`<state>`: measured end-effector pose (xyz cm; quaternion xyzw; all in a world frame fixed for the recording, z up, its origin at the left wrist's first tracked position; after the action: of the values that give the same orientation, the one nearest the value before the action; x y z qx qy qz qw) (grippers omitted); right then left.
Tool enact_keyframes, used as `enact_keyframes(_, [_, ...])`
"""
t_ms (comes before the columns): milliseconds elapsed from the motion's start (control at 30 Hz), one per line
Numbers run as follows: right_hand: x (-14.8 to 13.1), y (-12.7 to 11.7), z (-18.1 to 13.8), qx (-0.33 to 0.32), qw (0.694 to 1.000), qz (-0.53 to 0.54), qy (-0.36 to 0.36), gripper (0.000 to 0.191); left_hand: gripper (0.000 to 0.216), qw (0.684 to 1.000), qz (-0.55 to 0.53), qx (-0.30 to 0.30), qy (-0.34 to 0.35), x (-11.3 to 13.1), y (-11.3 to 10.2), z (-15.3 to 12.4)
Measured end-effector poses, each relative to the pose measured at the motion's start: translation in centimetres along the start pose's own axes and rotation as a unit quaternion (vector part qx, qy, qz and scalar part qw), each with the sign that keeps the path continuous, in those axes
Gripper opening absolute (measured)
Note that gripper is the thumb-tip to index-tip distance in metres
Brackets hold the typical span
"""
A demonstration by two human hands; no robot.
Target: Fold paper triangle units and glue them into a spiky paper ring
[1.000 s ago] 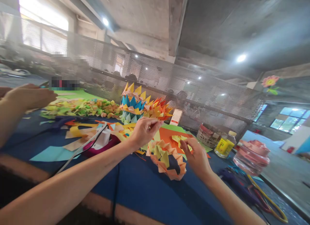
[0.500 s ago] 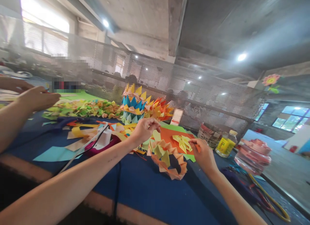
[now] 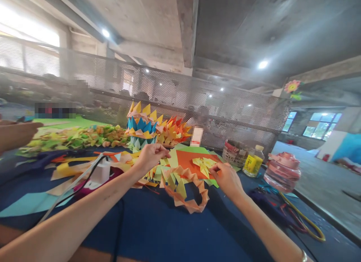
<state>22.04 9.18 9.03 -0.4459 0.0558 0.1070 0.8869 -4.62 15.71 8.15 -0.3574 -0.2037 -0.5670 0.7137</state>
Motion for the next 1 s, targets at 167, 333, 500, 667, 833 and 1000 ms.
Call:
enact_keyframes(167, [0.6, 0.3, -0.1, -0.011, 0.999, -0.029, 0.017, 0.018, 0.033, 0.999, 0.049, -0.017, -0.012, -1.5, 0.3, -0.1])
enact_keyframes(333, [1.4, 0.8, -0.1, -0.02, 0.998, -0.048, 0.027, 0.018, 0.03, 0.993, 0.116, -0.015, -0.028, -2.3, -0.2, -0.3])
enact_keyframes(500, [1.9, 1.0, -0.1, -0.027, 0.996, -0.066, 0.046, 0.016, 0.033, 0.983, 0.184, -0.002, -0.031, -1.6, -1.1, -0.4])
enact_keyframes(667, [1.7, 1.4, -0.2, -0.045, 0.994, -0.077, 0.056, 0.028, 0.038, 0.975, 0.218, -0.015, -0.026, -1.5, -1.2, -0.4])
enact_keyframes(833, [1.6, 2.3, -0.2, -0.064, 0.996, -0.045, 0.039, 0.017, 0.017, 0.976, 0.217, -0.033, -0.014, -2.3, -0.9, -0.2])
enact_keyframes(1000, [2.2, 3.2, 0.0, -0.08, 0.996, -0.021, 0.046, 0.021, 0.034, 0.978, 0.206, -0.033, 0.002, -2.6, -0.8, 0.0])
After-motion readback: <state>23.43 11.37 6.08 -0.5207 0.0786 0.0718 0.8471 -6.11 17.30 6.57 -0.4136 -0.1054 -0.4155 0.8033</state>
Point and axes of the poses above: each hand's wrist, its own z-axis towards the middle knuckle, its own y-axis out of the palm, x = y × z, the point moved 9 cm from there along z, towards the middle knuckle, and after that the axes turned 8 degrees about y, right-handed, at the moved point
